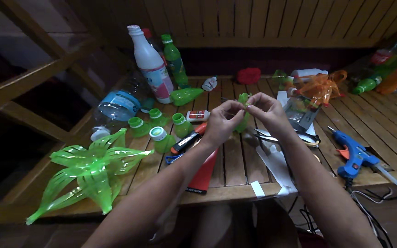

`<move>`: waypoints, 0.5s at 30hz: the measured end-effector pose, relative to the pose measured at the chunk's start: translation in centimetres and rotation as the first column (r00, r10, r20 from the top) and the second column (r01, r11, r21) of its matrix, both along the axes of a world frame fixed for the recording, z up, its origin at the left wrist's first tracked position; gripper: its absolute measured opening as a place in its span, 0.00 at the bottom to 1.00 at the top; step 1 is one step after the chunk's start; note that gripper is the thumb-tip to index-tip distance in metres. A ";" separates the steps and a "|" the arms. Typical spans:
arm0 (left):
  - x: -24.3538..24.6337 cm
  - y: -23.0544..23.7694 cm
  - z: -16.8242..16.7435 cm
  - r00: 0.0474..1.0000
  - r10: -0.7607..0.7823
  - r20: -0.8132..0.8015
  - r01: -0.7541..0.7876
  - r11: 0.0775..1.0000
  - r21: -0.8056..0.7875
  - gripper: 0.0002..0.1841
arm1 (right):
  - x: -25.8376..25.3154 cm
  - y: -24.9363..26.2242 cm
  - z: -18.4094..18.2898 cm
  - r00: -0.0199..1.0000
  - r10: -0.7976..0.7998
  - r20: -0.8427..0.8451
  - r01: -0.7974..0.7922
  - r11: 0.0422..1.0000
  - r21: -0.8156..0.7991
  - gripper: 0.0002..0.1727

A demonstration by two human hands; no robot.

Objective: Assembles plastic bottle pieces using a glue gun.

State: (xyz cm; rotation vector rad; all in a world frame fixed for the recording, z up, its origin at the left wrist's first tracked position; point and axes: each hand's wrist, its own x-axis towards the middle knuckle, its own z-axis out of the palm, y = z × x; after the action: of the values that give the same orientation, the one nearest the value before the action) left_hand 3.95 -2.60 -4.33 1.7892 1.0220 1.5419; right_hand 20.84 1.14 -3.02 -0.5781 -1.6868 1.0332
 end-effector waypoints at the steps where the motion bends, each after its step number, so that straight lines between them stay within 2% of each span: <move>1: 0.0 0.0 0.0 1.000 0.000 -0.001 0.000 1.000 0.000 0.05 | 0.0 0.0 0.0 1.000 0.000 -0.004 0.000 1.000 -0.005 0.03; 12: 0.0 -0.1 -0.2 1.000 -0.009 0.021 0.009 0.999 -0.037 0.05 | 0.1 -0.4 -0.1 0.999 -0.035 0.021 0.035 0.999 -0.030 0.03; 15: -0.1 0.0 -0.2 0.999 -0.041 0.025 0.042 0.998 -0.043 0.08 | 0.1 -0.4 -0.1 0.999 -0.034 0.013 0.035 0.998 -0.046 0.03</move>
State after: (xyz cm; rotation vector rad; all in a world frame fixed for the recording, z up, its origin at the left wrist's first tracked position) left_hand 3.82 -2.57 -4.57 1.7473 0.9924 1.5018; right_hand 20.91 0.70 -3.16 -0.6429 -1.6619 1.0482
